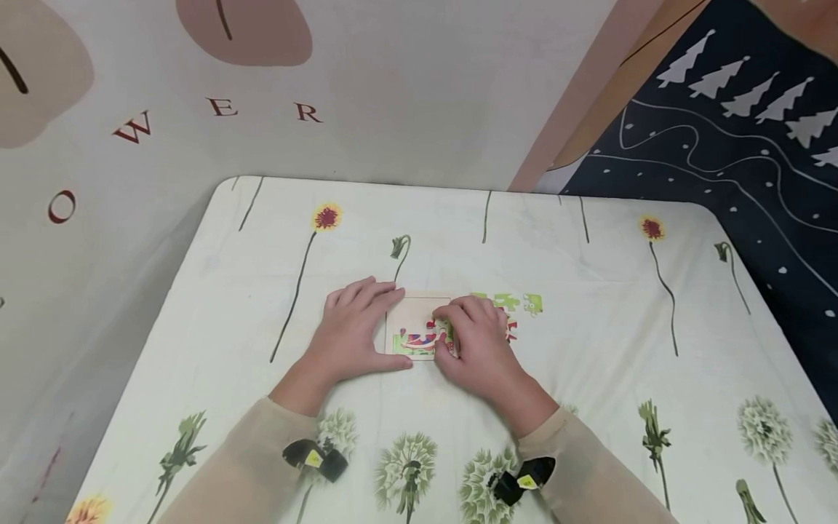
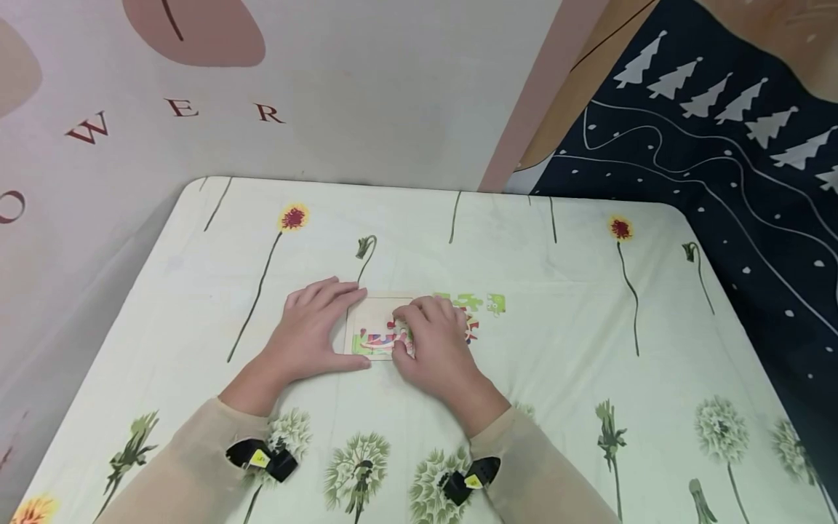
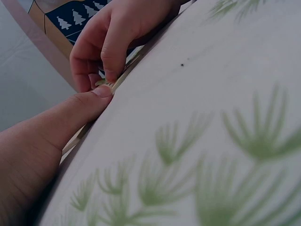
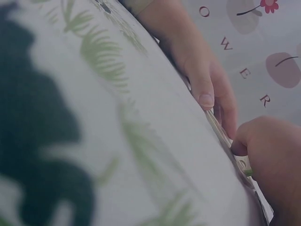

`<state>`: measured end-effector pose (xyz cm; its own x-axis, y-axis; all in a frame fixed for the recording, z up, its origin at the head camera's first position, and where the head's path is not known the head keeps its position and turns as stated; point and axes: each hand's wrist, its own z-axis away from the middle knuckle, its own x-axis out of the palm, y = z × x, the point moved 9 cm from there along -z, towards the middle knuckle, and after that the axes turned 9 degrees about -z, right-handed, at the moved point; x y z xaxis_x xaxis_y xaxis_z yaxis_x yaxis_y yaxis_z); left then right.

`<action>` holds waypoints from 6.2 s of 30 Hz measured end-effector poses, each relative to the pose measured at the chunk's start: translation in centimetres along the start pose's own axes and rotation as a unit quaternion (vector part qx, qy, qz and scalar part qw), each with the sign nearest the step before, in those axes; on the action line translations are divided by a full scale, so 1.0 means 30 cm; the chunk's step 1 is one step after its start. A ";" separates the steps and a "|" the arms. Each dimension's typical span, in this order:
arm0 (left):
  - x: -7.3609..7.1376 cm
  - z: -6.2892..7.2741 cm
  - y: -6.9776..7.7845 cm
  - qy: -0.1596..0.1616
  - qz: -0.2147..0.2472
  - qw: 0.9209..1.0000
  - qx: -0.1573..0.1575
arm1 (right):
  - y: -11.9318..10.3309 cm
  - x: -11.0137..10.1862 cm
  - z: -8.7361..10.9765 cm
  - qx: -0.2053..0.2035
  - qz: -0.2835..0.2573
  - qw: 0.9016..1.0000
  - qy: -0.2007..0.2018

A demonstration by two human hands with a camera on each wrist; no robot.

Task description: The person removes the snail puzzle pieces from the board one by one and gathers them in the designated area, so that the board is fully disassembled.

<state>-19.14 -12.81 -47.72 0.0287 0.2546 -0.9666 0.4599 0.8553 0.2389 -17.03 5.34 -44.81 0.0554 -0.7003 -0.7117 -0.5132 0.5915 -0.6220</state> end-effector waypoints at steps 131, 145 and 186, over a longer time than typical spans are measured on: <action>-0.001 -0.002 0.018 -0.002 0.002 1.000 0.019 | -0.117 -0.037 0.053 -0.083 -0.007 0.996 0.021; -0.012 0.000 0.023 0.009 0.006 1.000 0.023 | -0.123 0.113 -0.006 0.090 0.041 0.991 -0.092; -0.020 0.000 0.007 0.013 0.013 1.000 0.018 | -0.107 0.133 -0.032 0.154 -0.007 0.981 -0.120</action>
<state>-19.05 -12.78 -47.09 0.0180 0.2894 -0.9570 0.4910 0.8312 0.2606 -15.98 0.25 -45.32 0.2796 -0.6169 -0.7357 -0.2291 0.7012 -0.6751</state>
